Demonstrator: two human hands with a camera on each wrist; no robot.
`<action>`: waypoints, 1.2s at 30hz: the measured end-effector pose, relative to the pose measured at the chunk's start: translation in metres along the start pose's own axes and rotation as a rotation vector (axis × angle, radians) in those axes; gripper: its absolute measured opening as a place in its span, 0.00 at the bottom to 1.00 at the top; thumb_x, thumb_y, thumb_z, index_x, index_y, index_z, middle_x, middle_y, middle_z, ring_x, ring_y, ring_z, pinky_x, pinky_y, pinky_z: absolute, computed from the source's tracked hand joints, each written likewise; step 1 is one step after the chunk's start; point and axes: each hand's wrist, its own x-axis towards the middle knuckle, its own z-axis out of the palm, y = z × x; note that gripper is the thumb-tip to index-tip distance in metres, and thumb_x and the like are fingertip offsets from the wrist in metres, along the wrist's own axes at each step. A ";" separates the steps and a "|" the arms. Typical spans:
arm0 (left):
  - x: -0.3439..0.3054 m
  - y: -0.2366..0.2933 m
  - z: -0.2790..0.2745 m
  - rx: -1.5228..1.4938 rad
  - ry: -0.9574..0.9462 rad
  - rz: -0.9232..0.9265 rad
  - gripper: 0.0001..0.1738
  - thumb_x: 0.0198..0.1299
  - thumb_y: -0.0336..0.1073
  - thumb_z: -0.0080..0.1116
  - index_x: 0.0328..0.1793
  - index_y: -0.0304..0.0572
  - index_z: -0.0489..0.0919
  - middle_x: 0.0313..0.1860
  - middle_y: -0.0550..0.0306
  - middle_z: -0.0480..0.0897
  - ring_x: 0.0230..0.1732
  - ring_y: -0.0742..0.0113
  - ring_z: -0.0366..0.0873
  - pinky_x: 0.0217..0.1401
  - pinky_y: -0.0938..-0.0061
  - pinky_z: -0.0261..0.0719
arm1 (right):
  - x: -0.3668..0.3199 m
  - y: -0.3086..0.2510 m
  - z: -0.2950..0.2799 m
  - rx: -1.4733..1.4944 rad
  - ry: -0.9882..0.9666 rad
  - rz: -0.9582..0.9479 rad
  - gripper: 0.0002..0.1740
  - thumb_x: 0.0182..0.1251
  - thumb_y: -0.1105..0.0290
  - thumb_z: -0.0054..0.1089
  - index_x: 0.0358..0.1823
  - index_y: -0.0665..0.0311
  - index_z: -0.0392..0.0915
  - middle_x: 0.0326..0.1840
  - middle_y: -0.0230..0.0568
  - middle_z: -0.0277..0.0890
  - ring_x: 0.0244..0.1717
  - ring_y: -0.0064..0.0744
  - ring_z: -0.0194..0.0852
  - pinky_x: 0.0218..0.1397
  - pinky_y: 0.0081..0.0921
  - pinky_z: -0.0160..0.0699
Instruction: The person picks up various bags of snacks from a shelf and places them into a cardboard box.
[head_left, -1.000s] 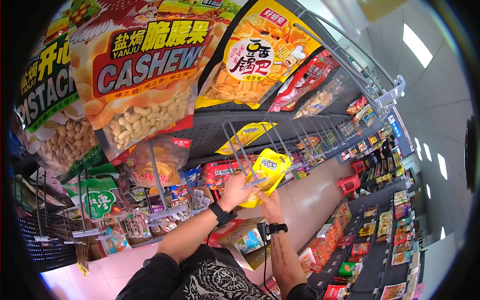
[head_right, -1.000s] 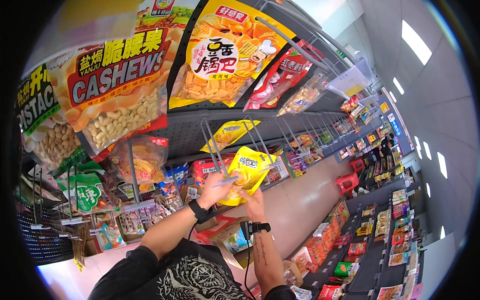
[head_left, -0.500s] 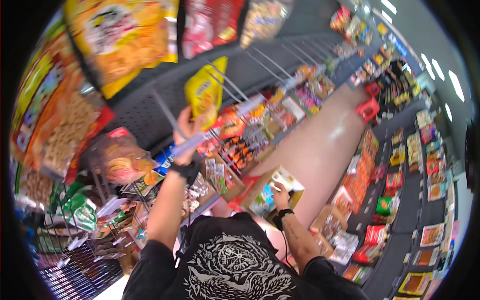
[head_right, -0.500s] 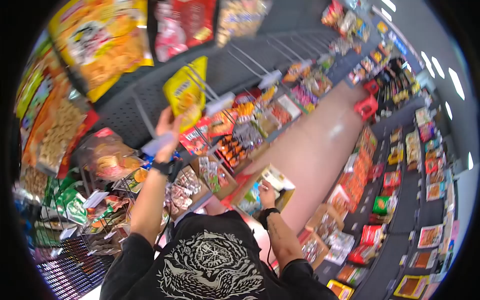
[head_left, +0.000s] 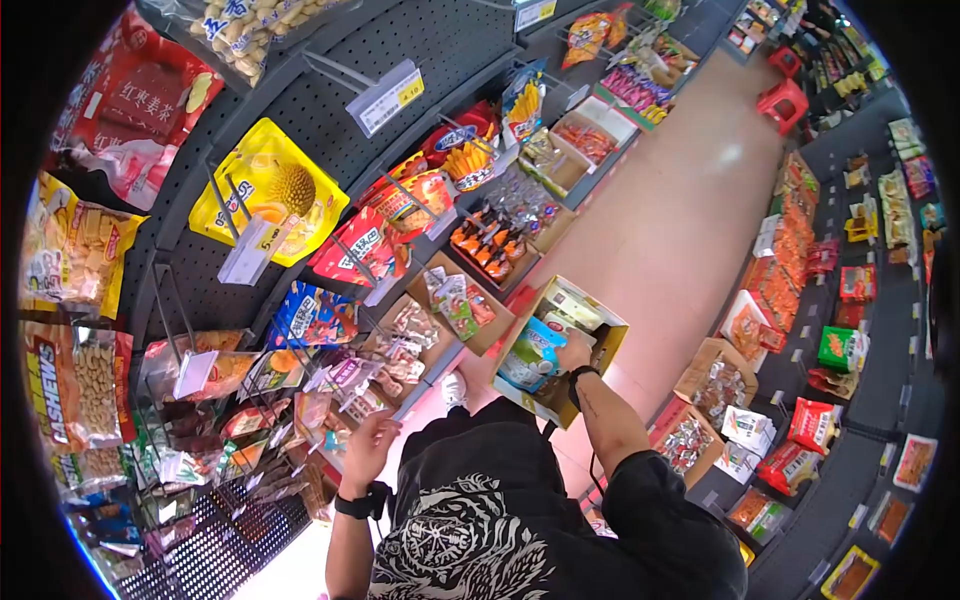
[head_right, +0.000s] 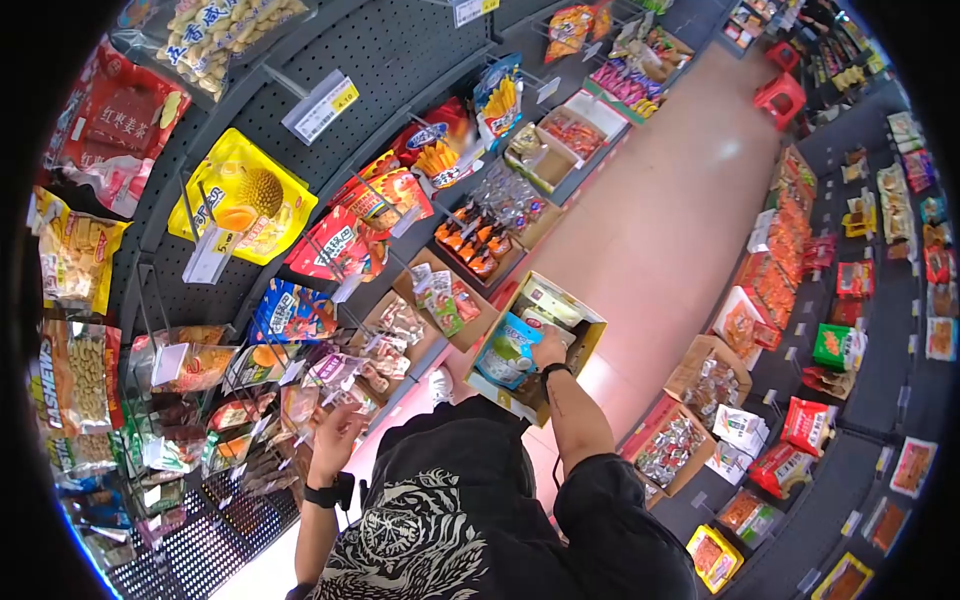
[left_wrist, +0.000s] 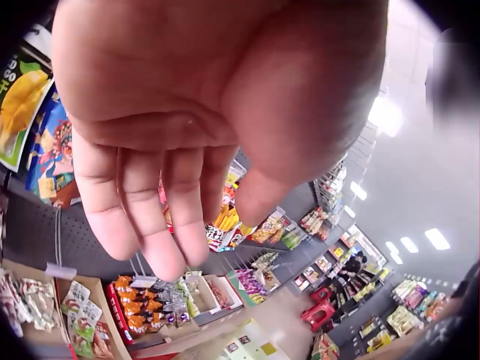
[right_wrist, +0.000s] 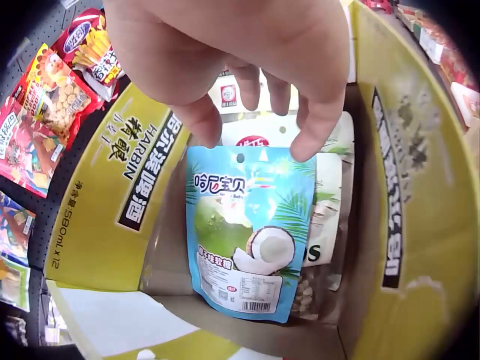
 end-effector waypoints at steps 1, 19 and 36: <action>-0.004 0.003 0.006 0.009 0.000 -0.005 0.17 0.62 0.30 0.55 0.56 0.35 0.73 0.39 0.54 0.84 0.41 0.69 0.82 0.44 0.76 0.79 | 0.010 0.000 0.004 -0.016 -0.041 0.015 0.30 0.49 0.67 0.63 0.56 0.63 0.69 0.52 0.54 0.74 0.54 0.52 0.72 0.56 0.43 0.73; 0.019 0.019 0.074 0.289 -0.290 0.264 0.35 0.57 0.49 0.59 0.68 0.42 0.63 0.57 0.40 0.74 0.56 0.45 0.74 0.60 0.60 0.71 | -0.137 -0.122 -0.128 0.402 -0.238 -0.495 0.09 0.50 0.72 0.68 0.28 0.68 0.77 0.21 0.39 0.77 0.22 0.25 0.74 0.29 0.24 0.73; 0.009 0.001 -0.073 -0.959 0.189 0.278 0.17 0.66 0.34 0.52 0.57 0.30 0.74 0.51 0.54 0.80 0.50 0.69 0.75 0.55 0.71 0.73 | -0.215 -0.328 -0.097 0.764 -0.420 -0.848 0.51 0.46 0.77 0.73 0.70 0.67 0.50 0.66 0.50 0.56 0.59 0.38 0.68 0.54 0.27 0.75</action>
